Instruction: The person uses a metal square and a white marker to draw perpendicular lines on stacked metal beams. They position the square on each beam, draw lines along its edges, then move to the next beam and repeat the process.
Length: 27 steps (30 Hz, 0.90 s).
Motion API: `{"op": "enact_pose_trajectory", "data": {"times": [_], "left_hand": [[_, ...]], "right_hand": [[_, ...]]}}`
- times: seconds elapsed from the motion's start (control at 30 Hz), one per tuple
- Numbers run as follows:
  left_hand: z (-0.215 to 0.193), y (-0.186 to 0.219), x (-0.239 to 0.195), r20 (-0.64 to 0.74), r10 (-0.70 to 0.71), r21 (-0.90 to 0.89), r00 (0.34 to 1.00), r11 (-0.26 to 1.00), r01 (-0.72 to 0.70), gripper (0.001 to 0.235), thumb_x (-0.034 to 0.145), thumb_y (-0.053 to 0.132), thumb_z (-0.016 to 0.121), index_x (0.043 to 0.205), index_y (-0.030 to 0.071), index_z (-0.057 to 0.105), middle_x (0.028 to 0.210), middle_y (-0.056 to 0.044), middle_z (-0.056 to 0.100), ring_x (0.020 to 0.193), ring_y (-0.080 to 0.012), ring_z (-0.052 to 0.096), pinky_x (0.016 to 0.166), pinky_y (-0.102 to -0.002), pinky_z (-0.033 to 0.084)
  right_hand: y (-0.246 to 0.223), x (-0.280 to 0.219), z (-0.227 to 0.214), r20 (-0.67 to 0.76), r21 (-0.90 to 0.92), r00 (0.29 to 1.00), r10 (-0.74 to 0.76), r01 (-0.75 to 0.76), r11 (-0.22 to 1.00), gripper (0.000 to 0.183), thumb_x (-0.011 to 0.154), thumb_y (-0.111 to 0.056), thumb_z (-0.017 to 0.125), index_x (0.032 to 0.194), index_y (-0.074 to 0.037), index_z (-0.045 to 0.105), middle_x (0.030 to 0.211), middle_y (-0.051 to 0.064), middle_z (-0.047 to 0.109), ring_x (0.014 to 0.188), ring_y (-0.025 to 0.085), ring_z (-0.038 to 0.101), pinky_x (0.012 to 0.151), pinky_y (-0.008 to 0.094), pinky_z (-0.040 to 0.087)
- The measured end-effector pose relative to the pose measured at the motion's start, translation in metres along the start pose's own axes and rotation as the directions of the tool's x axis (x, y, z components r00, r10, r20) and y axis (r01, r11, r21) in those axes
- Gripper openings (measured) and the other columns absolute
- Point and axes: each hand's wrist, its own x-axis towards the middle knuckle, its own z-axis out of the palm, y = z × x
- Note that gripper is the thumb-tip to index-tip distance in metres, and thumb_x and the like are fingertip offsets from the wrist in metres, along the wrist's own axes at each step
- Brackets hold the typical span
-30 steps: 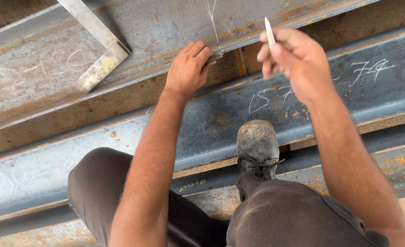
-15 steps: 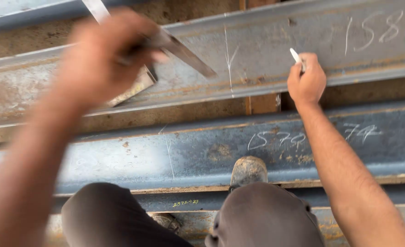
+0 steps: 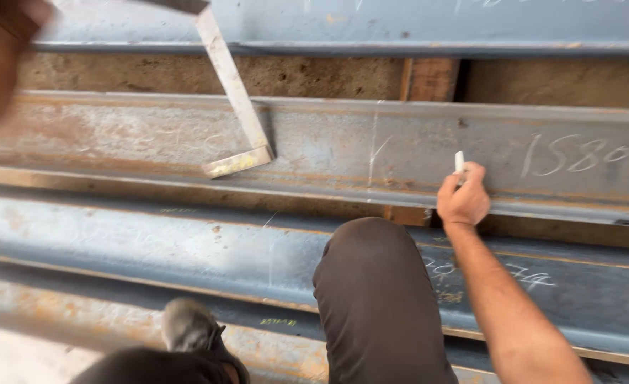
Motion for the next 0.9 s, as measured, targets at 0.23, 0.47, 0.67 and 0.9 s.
{"op": "enact_pose_trajectory", "data": {"times": [0.23,0.47,0.67,0.9], "left_hand": [[0.124,0.158,0.028,0.110,0.225,0.153,0.968,0.959,-0.240,0.012,0.103,0.010,0.070,0.114,0.006,0.071,0.110,-0.013,0.072,0.097,-0.0287,0.071,0.085,-0.040,0.060],[0.308,0.157,0.058,0.303,0.405,-0.051,0.862,0.911,-0.410,0.029,0.094,0.002,0.057,0.122,0.001,0.067,0.115,-0.017,0.073,0.102,-0.0317,0.072,0.089,-0.042,0.060],[0.407,0.137,0.066,0.386,0.367,-0.155,0.846,0.930,-0.332,0.037,0.085,-0.001,0.058,0.121,0.000,0.065,0.112,-0.018,0.073,0.100,-0.0341,0.071,0.085,-0.042,0.058],[0.417,0.130,0.079,0.513,0.304,-0.194,0.803,0.952,-0.237,0.032,0.092,0.004,0.056,0.123,0.001,0.065,0.112,-0.019,0.073,0.095,-0.0355,0.072,0.082,-0.045,0.058]], "right_hand": [[-0.008,0.002,-0.003,0.008,-0.011,0.998,0.062,-0.062,0.998,0.025,0.104,-0.028,0.055,0.125,-0.014,0.055,0.095,0.010,0.073,0.085,0.040,0.069,0.074,0.054,0.050],[-0.004,0.000,-0.003,-0.034,0.054,0.995,0.094,-0.092,0.994,0.028,0.105,-0.025,0.056,0.128,-0.010,0.054,0.091,0.010,0.072,0.079,0.038,0.068,0.072,0.052,0.050],[-0.051,0.064,-0.048,-0.118,0.267,0.938,-0.327,0.347,0.899,0.017,0.109,-0.011,0.057,0.124,-0.003,0.056,0.107,0.018,0.065,0.096,0.033,0.065,0.086,0.047,0.054],[-0.121,0.180,-0.018,0.360,0.080,0.872,-0.332,0.326,0.942,0.020,0.096,-0.019,0.062,0.112,-0.010,0.069,0.087,0.010,0.070,0.083,0.033,0.066,0.077,0.046,0.051]]}}
